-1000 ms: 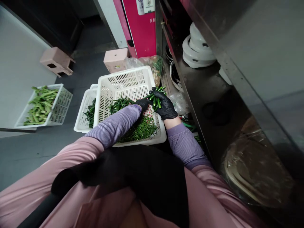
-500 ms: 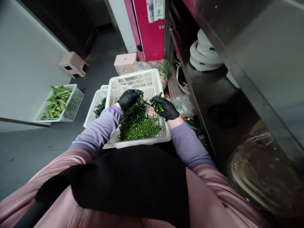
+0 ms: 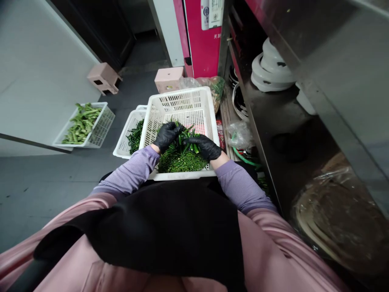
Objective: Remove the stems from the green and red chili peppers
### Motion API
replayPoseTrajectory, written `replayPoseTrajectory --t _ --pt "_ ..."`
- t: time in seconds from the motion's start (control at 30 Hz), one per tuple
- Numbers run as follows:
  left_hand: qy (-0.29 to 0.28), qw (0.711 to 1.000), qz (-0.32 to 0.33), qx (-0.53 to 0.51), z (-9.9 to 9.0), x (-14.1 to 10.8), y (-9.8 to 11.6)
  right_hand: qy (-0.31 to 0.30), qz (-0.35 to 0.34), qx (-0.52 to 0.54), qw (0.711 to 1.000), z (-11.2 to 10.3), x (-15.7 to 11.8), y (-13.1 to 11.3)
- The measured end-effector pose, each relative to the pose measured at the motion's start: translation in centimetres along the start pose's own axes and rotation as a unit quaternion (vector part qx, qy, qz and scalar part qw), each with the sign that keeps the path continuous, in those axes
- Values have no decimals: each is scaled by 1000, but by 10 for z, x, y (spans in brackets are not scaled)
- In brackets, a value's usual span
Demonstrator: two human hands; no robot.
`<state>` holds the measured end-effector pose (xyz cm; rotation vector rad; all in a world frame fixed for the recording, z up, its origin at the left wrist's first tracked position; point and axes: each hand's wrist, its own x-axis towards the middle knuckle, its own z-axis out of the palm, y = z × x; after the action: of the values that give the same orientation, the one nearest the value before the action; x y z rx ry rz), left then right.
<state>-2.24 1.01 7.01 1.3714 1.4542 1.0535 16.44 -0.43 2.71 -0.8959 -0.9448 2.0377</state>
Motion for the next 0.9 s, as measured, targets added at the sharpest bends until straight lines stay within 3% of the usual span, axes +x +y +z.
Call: replayPoseTrajectory --t 0.17,0.3,0.33,0.4,0.47,0.57,0.7,0.8,0.9 --pt "-94 995 -20 -7 -11 0 5 -20 21 -28 999 -3 -3 -6" --pt "-221 964 -129 -77 -18 -2 3 -64 3 -91 994 -7 -6 -11" --pt "-229 957 -149 -102 -18 -2 1 -69 -9 -103 992 -11 -5 -12" --pt "-178 964 -164 -108 -17 -2 -5 -38 -33 -109 993 -19 1 -12" --pt "-106 977 -172 -71 -12 -2 -11 43 -66 -77 994 -27 8 -11" --pt "-63 979 -187 -44 2 -1 -17 141 -113 -25 983 -30 17 -7" --pt "-15 985 -165 -49 26 4 -8 102 -120 -29 987 -20 15 -6" --pt "44 995 -85 22 42 11 2 51 -122 -20 991 -15 11 -8" --pt "76 996 -30 37 51 21 4 39 -115 -10 993 -15 10 -10"
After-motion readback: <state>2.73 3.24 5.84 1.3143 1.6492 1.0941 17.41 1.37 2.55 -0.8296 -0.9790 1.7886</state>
